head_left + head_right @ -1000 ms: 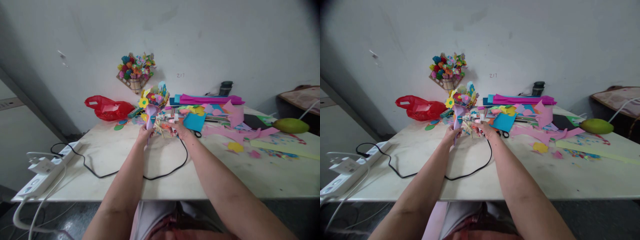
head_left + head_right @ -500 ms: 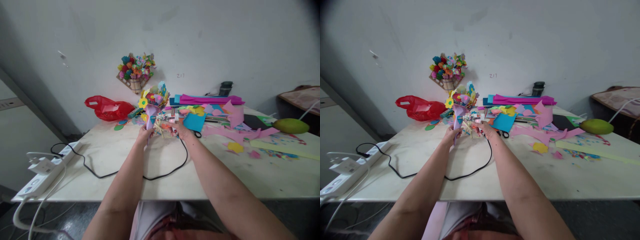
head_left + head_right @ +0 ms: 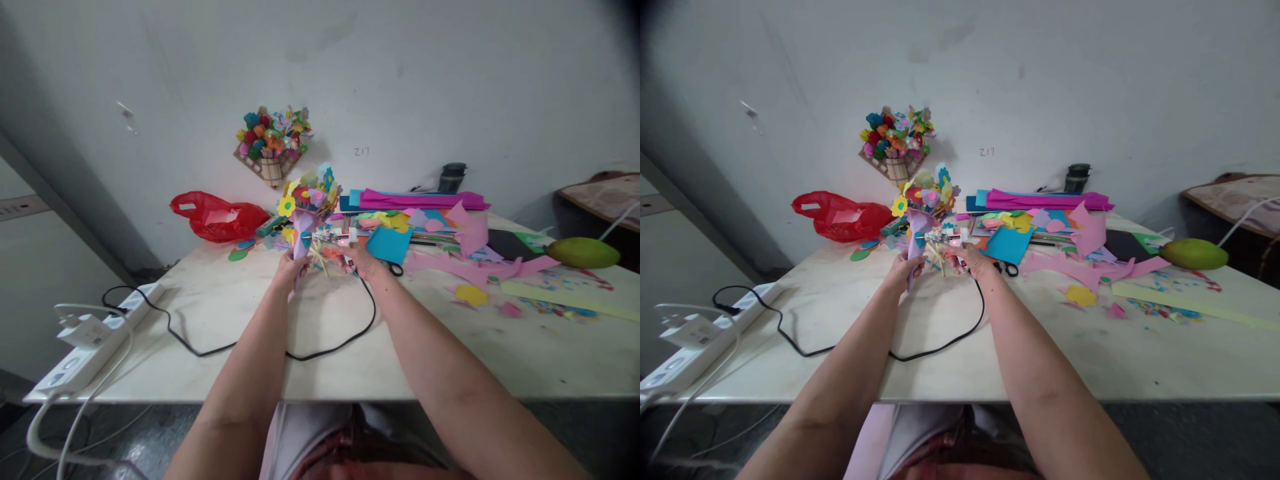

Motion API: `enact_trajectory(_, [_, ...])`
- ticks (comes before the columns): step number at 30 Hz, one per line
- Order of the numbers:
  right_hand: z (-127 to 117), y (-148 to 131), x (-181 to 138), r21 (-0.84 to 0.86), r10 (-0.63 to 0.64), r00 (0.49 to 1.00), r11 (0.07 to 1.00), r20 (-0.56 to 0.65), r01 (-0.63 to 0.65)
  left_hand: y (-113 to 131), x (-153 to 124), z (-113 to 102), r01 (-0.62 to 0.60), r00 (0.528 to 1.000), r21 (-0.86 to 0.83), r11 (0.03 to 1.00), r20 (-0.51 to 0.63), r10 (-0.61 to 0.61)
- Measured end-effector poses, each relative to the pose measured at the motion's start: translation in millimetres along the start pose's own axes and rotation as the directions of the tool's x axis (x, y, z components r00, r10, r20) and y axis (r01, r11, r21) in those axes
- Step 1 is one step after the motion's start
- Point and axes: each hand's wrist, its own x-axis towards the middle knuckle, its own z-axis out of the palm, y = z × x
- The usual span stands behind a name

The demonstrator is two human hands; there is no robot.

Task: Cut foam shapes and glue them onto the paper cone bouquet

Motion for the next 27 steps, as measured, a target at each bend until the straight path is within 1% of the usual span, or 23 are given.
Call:
enact_trajectory(3, [-0.3,-0.6,0.0,0.011,-0.008,1.0,1.0,-0.005,0.008,0.2,-1.3,0.5,0.001,1.0,0.003,1.0,0.007,-0.001])
enact_trajectory(7, [-0.2,-1.9,-1.1,-0.015,0.003,1.0,1.0,0.0,-0.003,0.9,-2.8,1.2,-0.005,1.0,0.009,1.0,0.005,0.004])
enact_trajectory(12, [-0.7,-1.0,-0.7,-0.02,-0.025,1.0,0.999,0.008,0.026,1.8,-3.2,1.6,0.005,1.0,0.001,1.0,0.019,-0.005])
enact_trajectory(17, [-1.4,0.6,0.6,-0.02,-0.005,1.0,1.0,0.0,0.005,1.7,-2.9,1.6,0.004,1.0,-0.006,1.0,0.02,-0.003])
enact_trajectory(27, [0.1,-1.6,-1.4,-0.023,-0.026,1.0,0.999,0.011,0.026,1.4,-3.4,2.2,0.008,0.999,-0.028,1.0,0.04,-0.007])
